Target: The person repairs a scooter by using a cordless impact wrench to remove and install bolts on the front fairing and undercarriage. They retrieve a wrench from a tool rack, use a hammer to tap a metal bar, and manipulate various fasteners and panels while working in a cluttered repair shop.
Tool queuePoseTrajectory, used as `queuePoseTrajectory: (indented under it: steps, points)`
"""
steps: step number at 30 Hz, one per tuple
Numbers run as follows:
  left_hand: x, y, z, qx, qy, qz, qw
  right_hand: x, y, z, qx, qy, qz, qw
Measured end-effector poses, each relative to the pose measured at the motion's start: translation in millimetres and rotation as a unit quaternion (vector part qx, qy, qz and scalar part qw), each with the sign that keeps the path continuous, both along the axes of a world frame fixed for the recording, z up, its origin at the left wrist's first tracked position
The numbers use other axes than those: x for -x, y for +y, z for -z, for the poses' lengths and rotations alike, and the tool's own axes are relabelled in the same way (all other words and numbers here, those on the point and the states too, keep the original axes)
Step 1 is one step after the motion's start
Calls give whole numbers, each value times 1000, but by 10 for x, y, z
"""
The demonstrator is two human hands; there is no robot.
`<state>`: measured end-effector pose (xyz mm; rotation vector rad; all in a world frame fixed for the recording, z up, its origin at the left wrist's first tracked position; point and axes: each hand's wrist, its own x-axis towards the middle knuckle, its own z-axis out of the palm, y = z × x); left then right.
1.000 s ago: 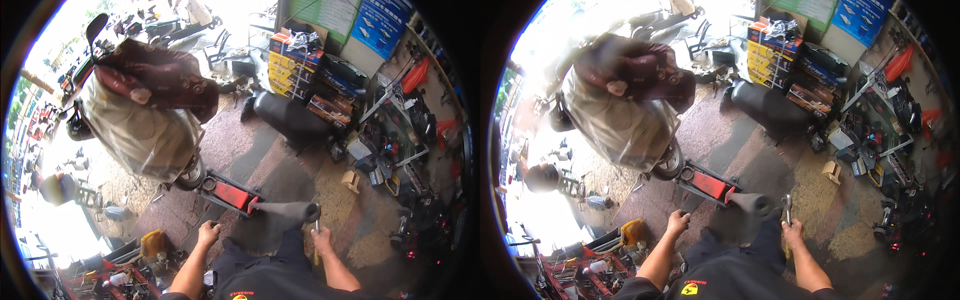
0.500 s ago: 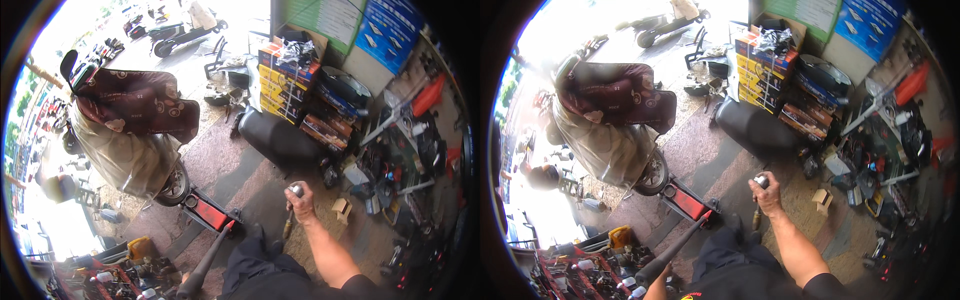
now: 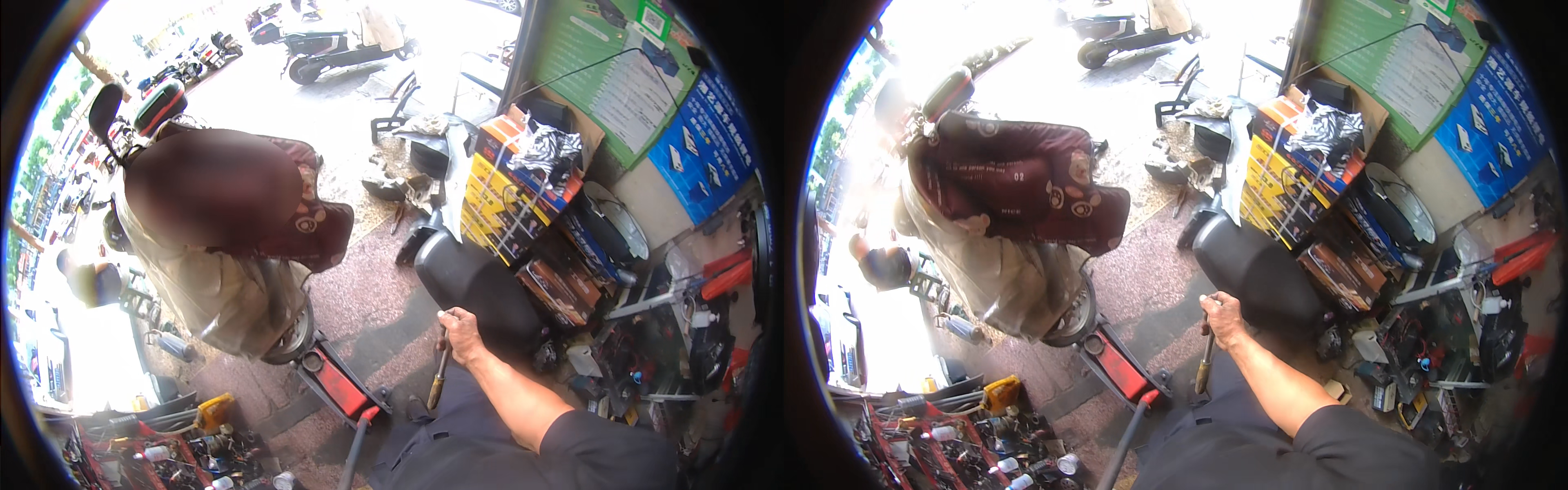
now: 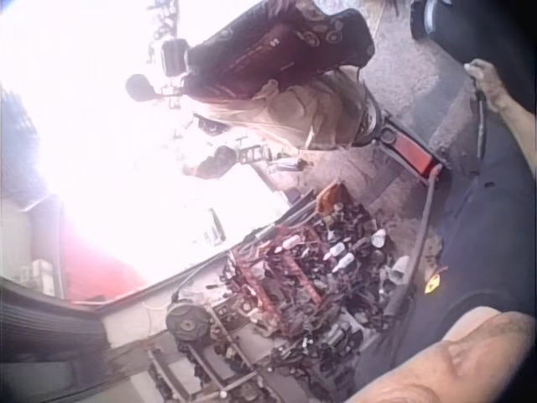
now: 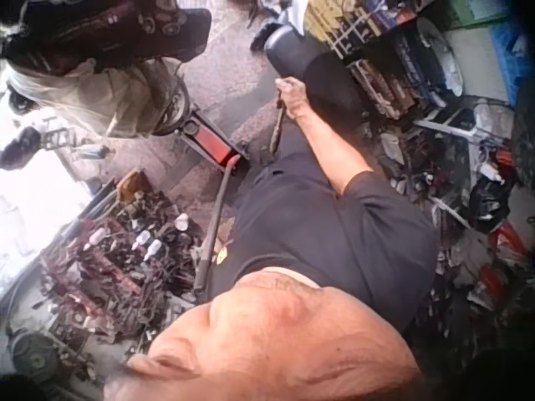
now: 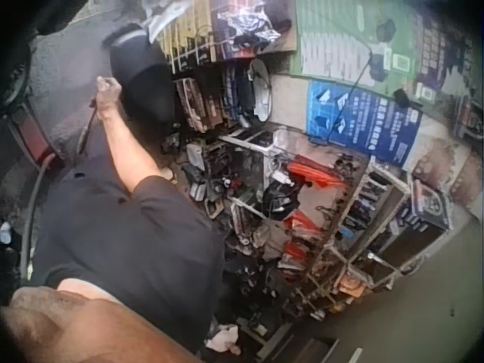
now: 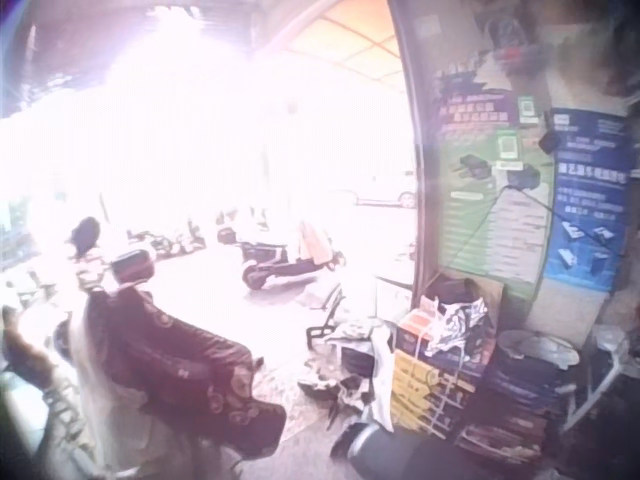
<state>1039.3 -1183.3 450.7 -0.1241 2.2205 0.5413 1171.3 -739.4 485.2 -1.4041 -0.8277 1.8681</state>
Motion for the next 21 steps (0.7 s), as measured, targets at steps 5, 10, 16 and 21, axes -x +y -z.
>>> queuePoseTrajectory:
  steps: [5,10,16,21]
  points:
    - [-132,652,-151,3,9,-53,999,625,962,74,13,14,-47,999]
    - [214,1422,-168,-49,-23,-80,995,1127,1867,-83,2,-4,-82,997]
    - [1388,3241,-196,-238,86,-31,967,1832,2811,23,21,9,-62,998]
    - [2320,5179,-312,-292,-60,90,950,2474,3621,214,35,-7,-55,998]
